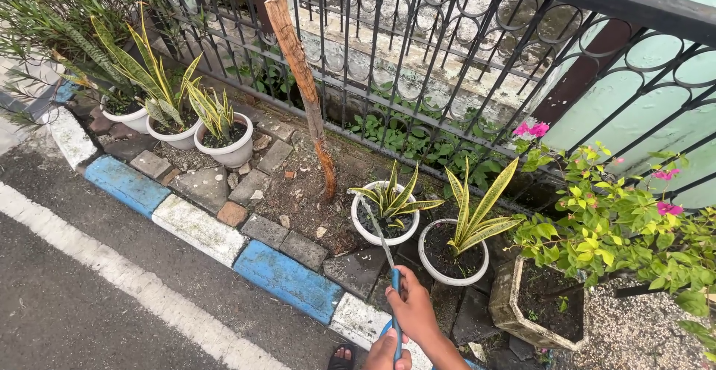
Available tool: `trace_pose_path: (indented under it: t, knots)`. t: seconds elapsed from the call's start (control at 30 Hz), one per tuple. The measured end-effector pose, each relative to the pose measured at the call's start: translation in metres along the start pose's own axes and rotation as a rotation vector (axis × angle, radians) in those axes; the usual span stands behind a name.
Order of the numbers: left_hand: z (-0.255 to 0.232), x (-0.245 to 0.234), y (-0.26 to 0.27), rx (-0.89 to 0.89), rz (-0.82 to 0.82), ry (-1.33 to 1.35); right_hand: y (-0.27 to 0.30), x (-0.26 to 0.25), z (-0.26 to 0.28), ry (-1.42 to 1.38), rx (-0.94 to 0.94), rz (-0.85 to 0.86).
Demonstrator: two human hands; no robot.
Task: Watering multiple potted plants along a fence and gate using a garden hose.
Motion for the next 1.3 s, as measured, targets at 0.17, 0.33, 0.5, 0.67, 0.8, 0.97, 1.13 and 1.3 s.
trace_pose_path:
  t: [0.17, 0.33, 0.5, 0.67, 0.8, 0.97, 1.13, 1.3]
  knots:
    - [0.008, -0.004, -0.010, -0.037, -0.017, -0.036, -0.009, -0.012, -0.017, 0.077, -0.009, -0.068]
    - [0.025, -0.013, -0.027, -0.080, -0.070, 0.021, -0.015, -0.019, -0.036, 0.109, 0.028, -0.076]
    - [0.022, -0.008, -0.024, -0.098, -0.084, 0.004, -0.012, -0.026, -0.034, 0.073, 0.047, -0.091]
    - [0.025, -0.006, -0.025, -0.132, -0.068, -0.035, -0.012, -0.032, -0.039, 0.095, 0.052, -0.095]
    - [0.021, 0.000, -0.013, -0.149, -0.100, -0.033, -0.012, -0.032, -0.045, 0.071, 0.060, -0.094]
    - [0.017, 0.001, -0.003, -0.190, -0.142, -0.033, -0.017, -0.033, -0.050, 0.059, 0.011, -0.100]
    - [0.008, 0.011, 0.006, -0.180, -0.196, -0.045, -0.012, -0.034, -0.043, 0.063, 0.039, -0.109]
    - [0.000, 0.021, -0.017, -0.287, -0.001, -0.118, -0.029, -0.046, -0.050, 0.087, 0.007, -0.150]
Point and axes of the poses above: each hand's wrist, its own y-axis away from the middle knuckle, its own x-axis out of the palm, z = x × y, the point moved 10 cm from there along -y, towards the middle knuckle, and after that the axes turned 10 degrees about -y, right-handed, at the moved point
